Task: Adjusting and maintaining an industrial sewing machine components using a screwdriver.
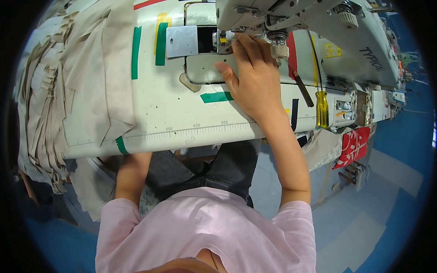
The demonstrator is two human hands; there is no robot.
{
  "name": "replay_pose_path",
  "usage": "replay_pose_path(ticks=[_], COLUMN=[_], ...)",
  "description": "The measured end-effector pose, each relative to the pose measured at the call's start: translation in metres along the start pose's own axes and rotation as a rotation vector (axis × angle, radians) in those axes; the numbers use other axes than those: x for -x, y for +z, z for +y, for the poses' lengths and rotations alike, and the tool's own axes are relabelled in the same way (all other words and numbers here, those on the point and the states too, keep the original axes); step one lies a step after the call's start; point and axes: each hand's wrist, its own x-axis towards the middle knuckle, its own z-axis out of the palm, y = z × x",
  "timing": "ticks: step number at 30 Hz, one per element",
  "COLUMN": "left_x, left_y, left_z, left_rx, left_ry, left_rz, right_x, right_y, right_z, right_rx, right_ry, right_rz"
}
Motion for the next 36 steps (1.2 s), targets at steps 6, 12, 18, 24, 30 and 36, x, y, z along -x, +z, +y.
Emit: replay_pose_path(ticks=[6,12,18,24,30,36], left_x=[-0.021,-0.037,-0.051,-0.060,-0.064,-0.071], left_y=[-0.019,-0.028,-0.032,-0.036,-0.039,-0.039], left_z=[-0.015,-0.031,-0.039,-0.045,-0.052,-0.056], left_rx=[-0.110,-0.225,-0.353,-0.480,-0.615,-0.738], left_ry=[0.059,0.113,0.179,0.248,0.308,0.387], left_rz=[0.023,0.064,0.119,0.188,0.241,0.280], right_x=[-0.008,-0.010,-0.009,-0.008,-0.009,-0.012], right_y=[-0.001,0.005,0.012,0.011,0.006,0.012], right_z=[0.001,-0.001,0.000,0.000,0.004,-0.002], right_rx=[0.003,-0.004,-0.003,-0.010,-0.059,-0.103], right_ry=[0.020,0.123,0.079,0.099,0.080,0.128], right_rz=[-0.052,-0.054,-0.005,-0.015,-0.011,0.029])
